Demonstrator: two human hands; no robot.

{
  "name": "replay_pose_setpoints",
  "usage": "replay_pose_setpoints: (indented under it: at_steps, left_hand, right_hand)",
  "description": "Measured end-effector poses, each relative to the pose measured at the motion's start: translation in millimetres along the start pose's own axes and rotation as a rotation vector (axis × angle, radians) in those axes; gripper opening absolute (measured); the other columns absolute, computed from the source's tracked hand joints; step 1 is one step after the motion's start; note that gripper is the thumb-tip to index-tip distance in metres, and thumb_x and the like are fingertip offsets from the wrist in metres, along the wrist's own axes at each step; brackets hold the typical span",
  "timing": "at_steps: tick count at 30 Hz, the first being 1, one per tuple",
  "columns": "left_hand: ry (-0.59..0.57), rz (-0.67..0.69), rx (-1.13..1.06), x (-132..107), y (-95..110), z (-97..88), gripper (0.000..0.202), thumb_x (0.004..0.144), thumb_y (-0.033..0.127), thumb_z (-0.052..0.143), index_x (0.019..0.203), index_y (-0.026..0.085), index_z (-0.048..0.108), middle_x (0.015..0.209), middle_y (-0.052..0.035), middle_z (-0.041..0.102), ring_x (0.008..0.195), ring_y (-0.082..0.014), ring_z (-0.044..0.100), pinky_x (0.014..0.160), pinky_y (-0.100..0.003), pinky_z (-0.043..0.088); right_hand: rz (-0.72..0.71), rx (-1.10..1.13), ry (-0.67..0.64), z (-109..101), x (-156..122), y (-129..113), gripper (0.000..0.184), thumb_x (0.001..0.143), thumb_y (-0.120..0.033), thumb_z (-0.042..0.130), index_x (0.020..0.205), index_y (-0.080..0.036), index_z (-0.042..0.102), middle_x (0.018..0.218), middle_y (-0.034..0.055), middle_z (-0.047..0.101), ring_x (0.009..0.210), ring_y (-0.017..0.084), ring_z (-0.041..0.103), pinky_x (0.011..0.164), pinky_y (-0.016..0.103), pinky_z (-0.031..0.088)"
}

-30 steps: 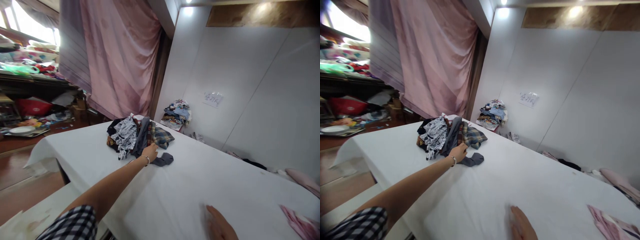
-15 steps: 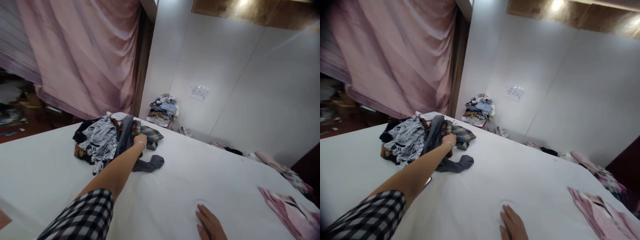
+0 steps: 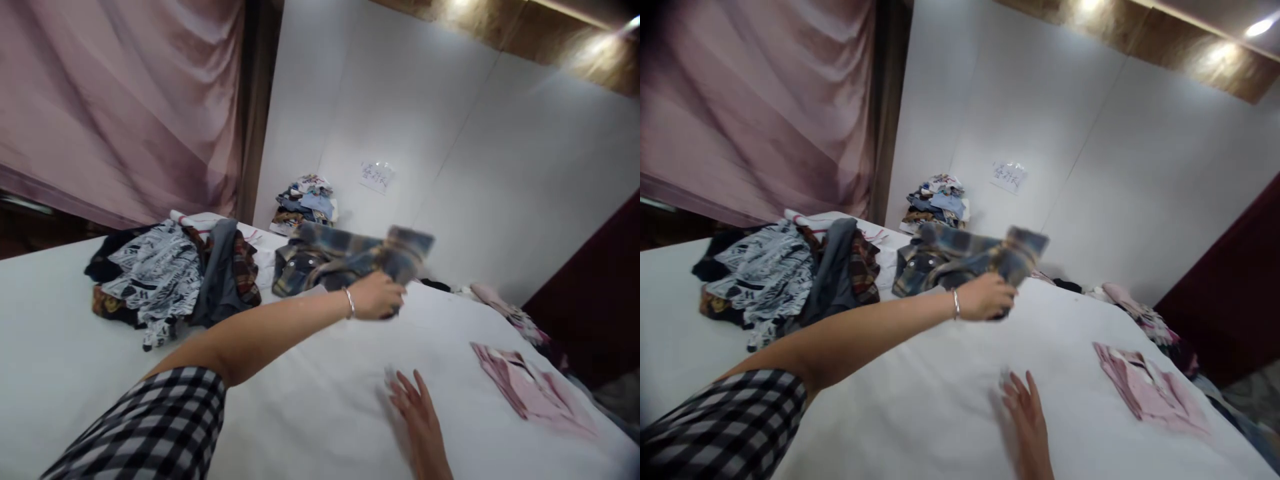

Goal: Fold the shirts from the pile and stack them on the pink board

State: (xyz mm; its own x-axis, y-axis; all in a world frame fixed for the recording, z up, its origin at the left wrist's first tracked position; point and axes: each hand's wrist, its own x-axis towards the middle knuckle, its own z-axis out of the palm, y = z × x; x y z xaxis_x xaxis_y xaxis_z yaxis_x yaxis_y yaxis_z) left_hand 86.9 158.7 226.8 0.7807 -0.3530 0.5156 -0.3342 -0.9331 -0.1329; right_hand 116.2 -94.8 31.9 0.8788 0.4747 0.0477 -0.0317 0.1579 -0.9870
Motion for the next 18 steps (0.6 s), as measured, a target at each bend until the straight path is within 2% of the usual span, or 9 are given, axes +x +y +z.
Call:
replay_pose_setpoints:
  at_steps: [1,2,3,5,8,10,12,15,18]
  left_hand:
    - [-0.057,0.141,-0.135,-4.0,24.9,15.0,0.028,0.082,0.032,0.057,0.108,0.026,0.065,0.133,-0.0031,0.056,0.106,-0.0175,0.057,0.093,-0.031,0.042]
    - [-0.09,0.22,-0.264,-11.4,46.4,28.3,0.032,0.084,0.033,0.055,0.114,0.024,0.062,0.138,-0.0045,0.052,0.109,-0.0182,0.057,0.091,-0.03,0.044]
    - [-0.114,0.243,-0.37,-20.8,63.3,39.5,0.035,0.085,0.034,0.054,0.117,0.024,0.061,0.14,-0.0049,0.05,0.111,-0.0193,0.058,0.09,-0.03,0.046]
    - [-0.146,0.135,-0.508,-40.4,80.5,56.1,0.032,0.083,0.033,0.056,0.114,0.026,0.063,0.139,-0.0034,0.051,0.114,-0.0202,0.057,0.092,-0.029,0.046]
    - [-0.188,-0.214,-0.51,-59.5,69.5,70.5,0.025,0.081,0.027,0.058,0.104,0.027,0.067,0.133,-0.0025,0.057,0.117,-0.0202,0.055,0.1,-0.029,0.041]
    - [-0.201,-0.423,-0.438,-63.2,49.5,76.5,0.027,0.082,0.027,0.055,0.107,0.023,0.066,0.133,-0.007,0.056,0.122,-0.0231,0.052,0.104,-0.032,0.038]
    - [-0.208,-0.586,-0.362,-62.4,30.2,82.2,0.034,0.084,0.03,0.052,0.114,0.018,0.063,0.136,-0.0128,0.052,0.128,-0.028,0.045,0.107,-0.037,0.035]
    - [-0.239,-0.764,-0.289,-57.6,15.2,93.9,0.042,0.085,0.037,0.051,0.121,0.016,0.057,0.137,-0.0158,0.05,0.129,-0.0309,0.043,0.105,-0.041,0.036]
    - [-0.296,-0.875,-0.26,-52.3,15.7,108.8,0.043,0.081,0.043,0.059,0.114,0.016,0.06,0.124,-0.0153,0.059,0.119,-0.0292,0.052,0.099,-0.043,0.04]
  right_hand:
    - [0.003,0.124,0.038,-3.3,2.9,-4.5,0.054,0.068,-0.043,0.07,0.116,-0.057,0.053,0.12,-0.0082,0.065,0.113,0.027,0.06,0.094,0.049,0.05]
    - [0.024,0.226,0.055,-6.7,5.8,-8.9,0.047,0.07,-0.045,0.068,0.115,-0.053,0.055,0.117,-0.0072,0.066,0.111,0.025,0.062,0.093,0.047,0.051]
    - [0.058,0.307,0.058,-9.8,8.4,-13.0,0.039,0.073,-0.048,0.065,0.112,-0.047,0.06,0.114,-0.0054,0.068,0.111,0.024,0.062,0.093,0.045,0.052]
    - [0.135,0.409,0.056,-14.8,12.5,-19.7,0.028,0.078,-0.048,0.061,0.1,-0.034,0.067,0.104,-0.0015,0.071,0.11,0.022,0.062,0.095,0.037,0.05]
    - [0.201,0.491,0.102,-18.6,16.1,-23.3,0.016,0.079,-0.035,0.063,0.088,-0.023,0.069,0.091,0.0002,0.073,0.101,0.018,0.066,0.091,0.026,0.051]
    - [0.234,0.546,0.134,-20.0,18.0,-21.7,0.011,0.076,-0.025,0.066,0.086,-0.021,0.068,0.084,-0.0012,0.073,0.088,0.015,0.069,0.084,0.021,0.053]
    - [0.258,0.606,0.133,-21.1,20.0,-18.4,0.014,0.071,-0.018,0.068,0.084,-0.021,0.066,0.078,-0.0035,0.072,0.076,0.012,0.07,0.077,0.02,0.055]
    - [0.223,0.602,0.116,-21.9,22.1,-13.4,0.026,0.06,-0.011,0.071,0.083,-0.022,0.064,0.074,-0.0055,0.072,0.067,0.013,0.069,0.068,0.023,0.057]
    - [0.177,0.511,0.064,-21.6,22.2,-10.7,0.032,0.054,-0.009,0.069,0.084,-0.021,0.065,0.076,-0.0027,0.073,0.07,0.018,0.069,0.068,0.03,0.058]
